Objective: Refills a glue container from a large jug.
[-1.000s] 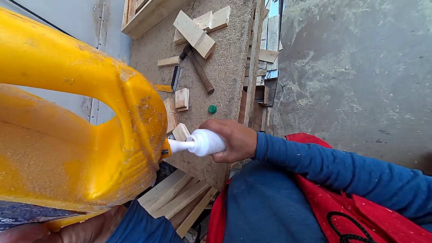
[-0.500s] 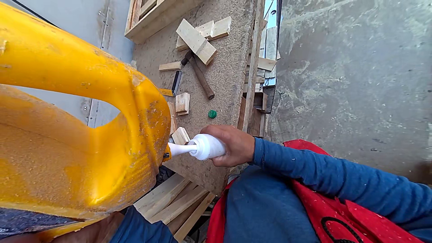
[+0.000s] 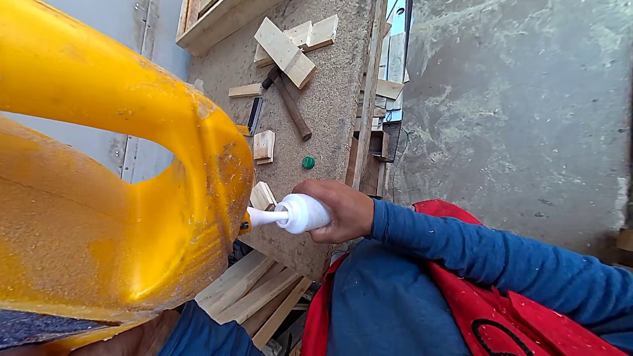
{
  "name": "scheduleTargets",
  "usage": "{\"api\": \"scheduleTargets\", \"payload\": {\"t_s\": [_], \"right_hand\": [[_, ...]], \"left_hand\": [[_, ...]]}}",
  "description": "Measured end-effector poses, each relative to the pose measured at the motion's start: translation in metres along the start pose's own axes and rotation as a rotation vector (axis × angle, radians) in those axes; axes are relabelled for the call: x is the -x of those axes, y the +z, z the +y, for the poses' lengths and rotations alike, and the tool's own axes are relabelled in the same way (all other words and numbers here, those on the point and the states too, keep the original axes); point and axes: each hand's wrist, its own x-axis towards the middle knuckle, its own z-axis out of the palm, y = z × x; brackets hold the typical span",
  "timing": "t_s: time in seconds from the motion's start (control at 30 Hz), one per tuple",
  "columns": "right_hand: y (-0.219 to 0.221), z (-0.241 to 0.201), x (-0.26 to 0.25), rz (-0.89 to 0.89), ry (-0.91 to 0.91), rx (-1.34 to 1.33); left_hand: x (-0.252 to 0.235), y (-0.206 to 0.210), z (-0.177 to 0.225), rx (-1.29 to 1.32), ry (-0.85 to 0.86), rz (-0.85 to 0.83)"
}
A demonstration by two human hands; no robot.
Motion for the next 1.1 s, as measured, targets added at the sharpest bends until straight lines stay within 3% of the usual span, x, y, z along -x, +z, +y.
{"api": "scheduleTargets", "payload": {"t_s": [0.07,0.2,0.77,0.8,0.87,1.0,1.1], "right_hand": [[-0.002,-0.001,0.001,-0.001,0.0,-0.005],[-0.004,-0.003,0.001,0.021,-0.004,0.004],[-0.009,-0.006,0.001,0.023,-0.01,0.016],[-0.009,-0.006,0.001,0.027,-0.009,0.013],[-0.009,-0.006,0.001,0.027,-0.003,0.016],[-0.011,-0.009,0.001,0.022,0.007,0.02],[-0.011,-0.008,0.0,0.022,0.003,0.021]], "left_hand": [[-0.002,-0.008,-0.002,0.017,-0.015,-0.087],[-0.034,-0.048,0.005,-0.09,0.035,-0.055],[-0.042,-0.063,-0.004,-0.026,0.085,-0.097],[-0.042,-0.069,-0.007,-0.028,0.111,-0.154],[-0.046,-0.094,-0.019,0.062,0.154,-0.428],[-0.013,-0.051,-0.008,0.146,0.038,-0.24],[-0.012,-0.049,-0.005,0.163,-0.002,-0.256]]}}
